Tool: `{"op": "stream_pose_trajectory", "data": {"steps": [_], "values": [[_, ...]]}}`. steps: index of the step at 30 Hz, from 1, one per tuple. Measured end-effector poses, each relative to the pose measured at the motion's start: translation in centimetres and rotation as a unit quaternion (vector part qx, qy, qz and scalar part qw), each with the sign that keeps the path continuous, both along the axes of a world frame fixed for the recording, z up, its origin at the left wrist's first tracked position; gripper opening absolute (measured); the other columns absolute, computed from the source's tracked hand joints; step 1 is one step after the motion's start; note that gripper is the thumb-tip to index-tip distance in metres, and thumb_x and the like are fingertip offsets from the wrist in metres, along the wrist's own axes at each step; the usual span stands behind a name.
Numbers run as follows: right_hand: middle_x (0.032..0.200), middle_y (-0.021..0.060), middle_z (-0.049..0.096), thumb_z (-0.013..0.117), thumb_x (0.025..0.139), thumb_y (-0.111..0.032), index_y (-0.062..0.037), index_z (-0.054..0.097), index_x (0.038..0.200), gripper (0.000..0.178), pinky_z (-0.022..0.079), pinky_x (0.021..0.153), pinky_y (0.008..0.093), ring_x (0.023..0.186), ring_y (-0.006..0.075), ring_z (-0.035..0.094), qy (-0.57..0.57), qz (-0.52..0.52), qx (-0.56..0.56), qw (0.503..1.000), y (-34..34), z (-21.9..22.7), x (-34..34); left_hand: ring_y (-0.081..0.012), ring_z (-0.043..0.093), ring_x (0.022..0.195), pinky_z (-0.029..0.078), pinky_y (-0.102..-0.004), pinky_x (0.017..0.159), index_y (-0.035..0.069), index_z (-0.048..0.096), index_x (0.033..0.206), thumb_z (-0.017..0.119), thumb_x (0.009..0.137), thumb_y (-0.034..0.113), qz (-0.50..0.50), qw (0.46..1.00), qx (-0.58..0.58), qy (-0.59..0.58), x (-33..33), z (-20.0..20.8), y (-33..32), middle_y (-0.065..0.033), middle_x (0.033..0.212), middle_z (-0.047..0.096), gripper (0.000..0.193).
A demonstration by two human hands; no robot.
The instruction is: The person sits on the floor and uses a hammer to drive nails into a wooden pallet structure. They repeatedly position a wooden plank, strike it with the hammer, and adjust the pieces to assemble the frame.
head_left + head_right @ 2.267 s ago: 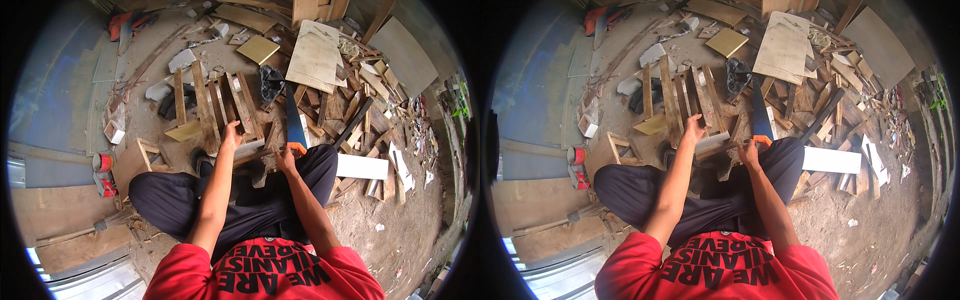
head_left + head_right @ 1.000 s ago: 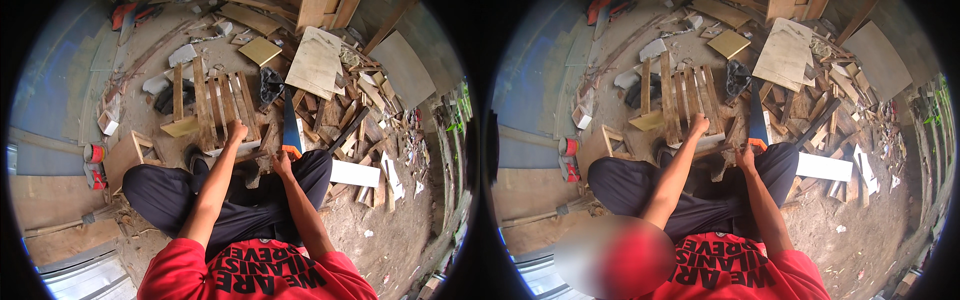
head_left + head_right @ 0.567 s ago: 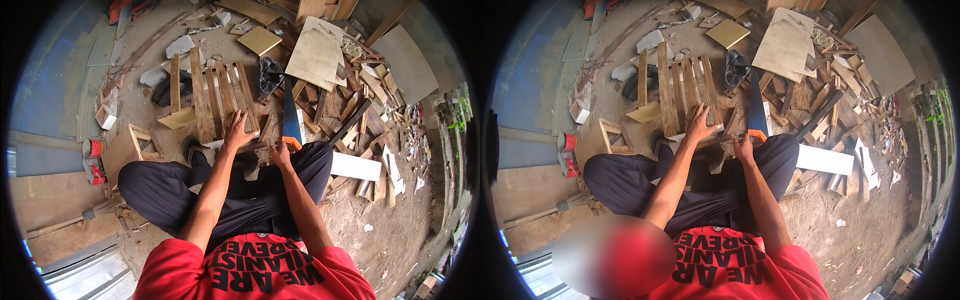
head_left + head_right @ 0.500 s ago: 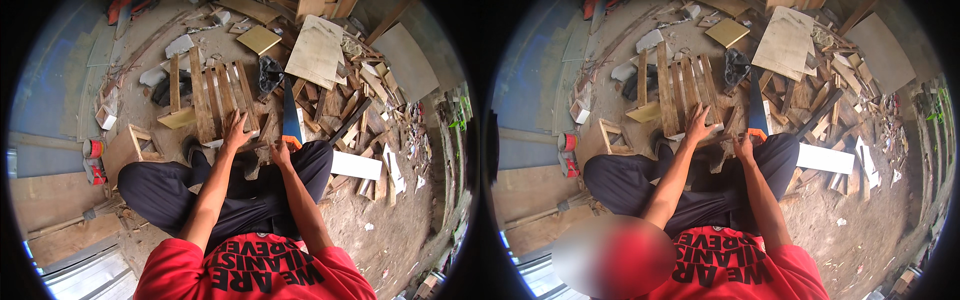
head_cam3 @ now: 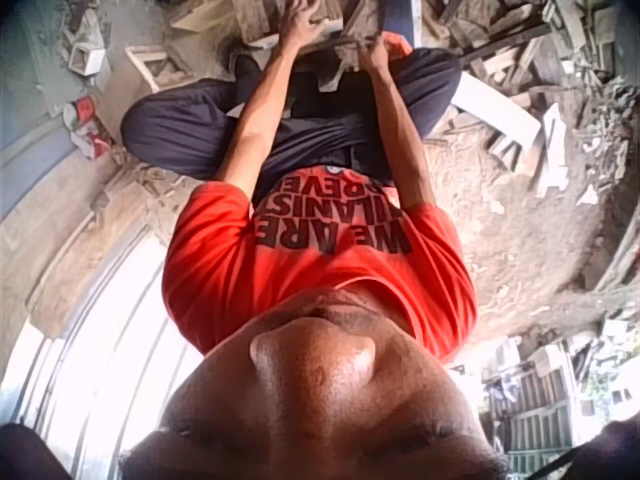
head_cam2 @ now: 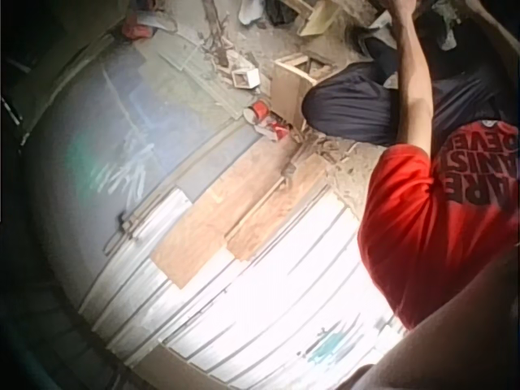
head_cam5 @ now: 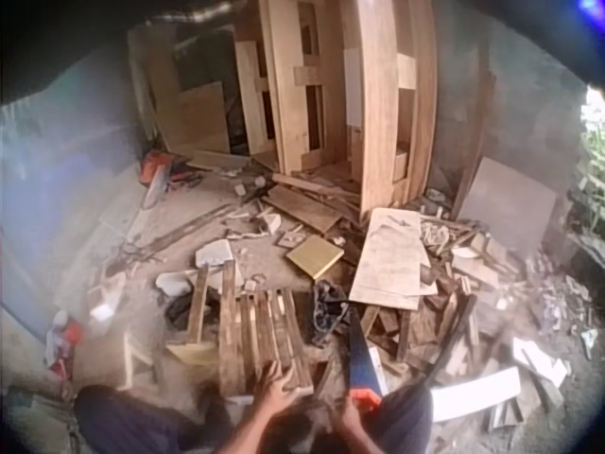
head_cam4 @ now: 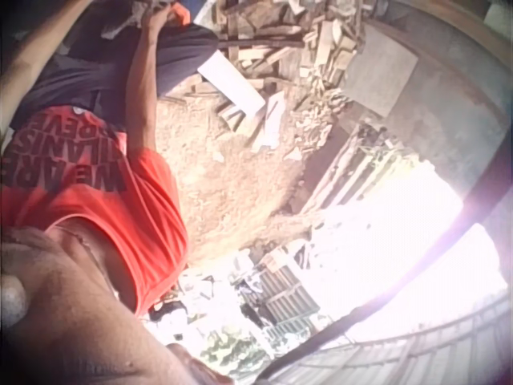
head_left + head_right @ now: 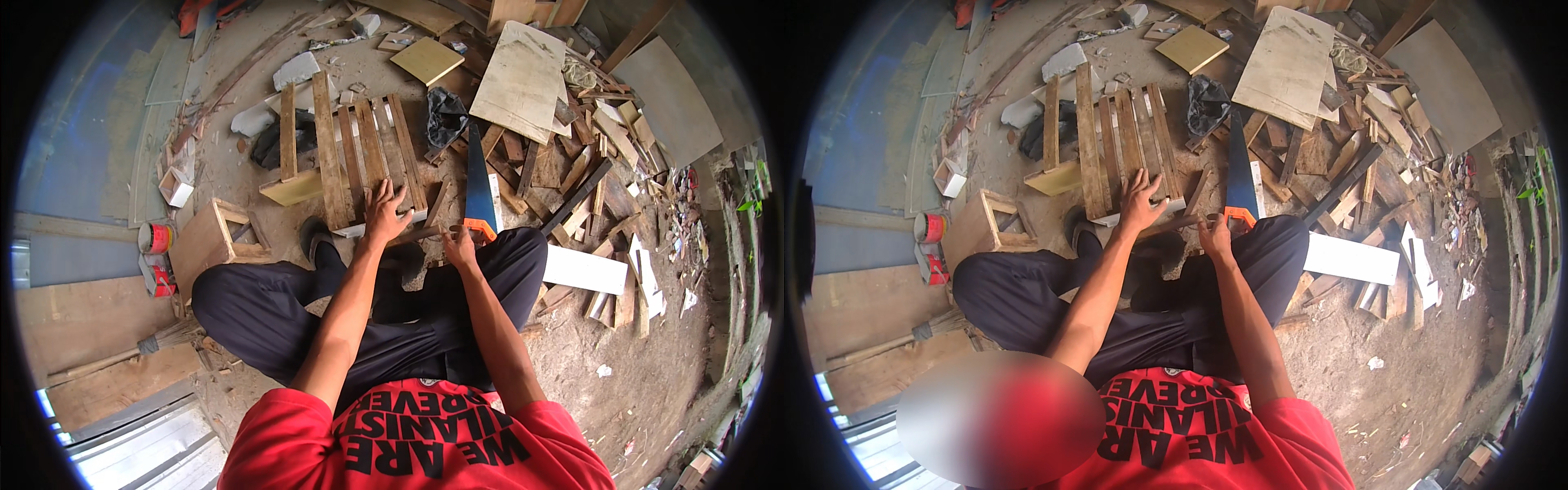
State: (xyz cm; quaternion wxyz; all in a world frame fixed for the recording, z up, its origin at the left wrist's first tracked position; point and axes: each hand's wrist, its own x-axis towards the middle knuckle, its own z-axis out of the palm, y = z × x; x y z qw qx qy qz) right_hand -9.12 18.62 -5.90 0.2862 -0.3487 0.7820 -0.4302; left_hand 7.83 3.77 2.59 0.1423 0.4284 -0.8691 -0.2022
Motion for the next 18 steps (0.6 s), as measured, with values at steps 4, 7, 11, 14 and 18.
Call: {"op": "stream_pose_trajectory", "data": {"steps": [4, 7, 11, 14, 18], "values": [[0.085, 0.0197, 0.068, 0.069, 0.090, -0.031, 0.0012, 0.057, 0.114, 0.042, 0.053, 0.072, 0.0399, 0.079, 0.0312, 0.068, -0.004, 0.002, 0.018, 1.000, 0.1, 0.2, -0.2, -0.0328, 0.024, 0.147, 0.013, -0.0590, 0.119, 0.016, 0.048, 0.145, 0.070, 0.085, 0.034, -0.005, 1.000, -0.004, -0.014, -0.1, 0.0, 0.0, -0.0222, 0.153, 0.036, 0.067], [0.085, 0.0197, 0.068, 0.069, 0.089, -0.029, 0.0011, 0.057, 0.114, 0.041, 0.053, 0.072, 0.0404, 0.079, 0.0319, 0.068, 0.018, 0.006, 0.022, 1.000, 0.0, 0.1, -0.4, -0.0325, 0.025, 0.147, 0.013, -0.0587, 0.119, 0.016, 0.049, 0.145, 0.070, 0.084, 0.034, 0.002, 1.000, 0.001, -0.014, -0.7, 0.0, 0.1, -0.0227, 0.152, 0.036, 0.066], [0.086, 0.0192, 0.068, 0.068, 0.090, -0.025, 0.0004, 0.057, 0.113, 0.036, 0.053, 0.072, 0.0412, 0.079, 0.0323, 0.068, 0.024, 0.011, -0.009, 1.000, -0.2, 0.6, 0.1, -0.0328, 0.027, 0.147, 0.013, -0.0582, 0.119, 0.013, 0.049, 0.144, 0.070, 0.083, 0.035, 0.005, 1.000, -0.024, 0.019, -0.3, -0.3, 0.0, -0.0233, 0.152, 0.038, 0.068], [0.086, 0.0182, 0.067, 0.065, 0.091, -0.020, 0.0004, 0.059, 0.109, 0.028, 0.053, 0.073, 0.0406, 0.080, 0.0319, 0.068, 0.068, 0.016, -0.080, 0.994, -1.0, 2.9, 0.9, -0.0295, 0.029, 0.146, 0.015, -0.0536, 0.120, 0.007, 0.042, 0.147, 0.068, 0.084, 0.037, 0.014, 0.998, -0.046, 0.034, 0.0, -0.5, 0.4, -0.0185, 0.153, 0.038, 0.074], [0.086, 0.0169, 0.068, 0.063, 0.092, -0.016, 0.0015, 0.062, 0.103, 0.021, 0.052, 0.073, 0.0378, 0.081, 0.0297, 0.068, 0.128, 0.015, -0.165, 0.978, -4.9, 7.1, 2.0, -0.0267, 0.030, 0.146, 0.015, -0.0509, 0.121, 0.002, 0.039, 0.147, 0.069, 0.084, 0.039, 0.024, 0.997, -0.070, 0.037, 0.6, -0.9, 0.6, -0.0159, 0.153, 0.039, 0.079]]}}
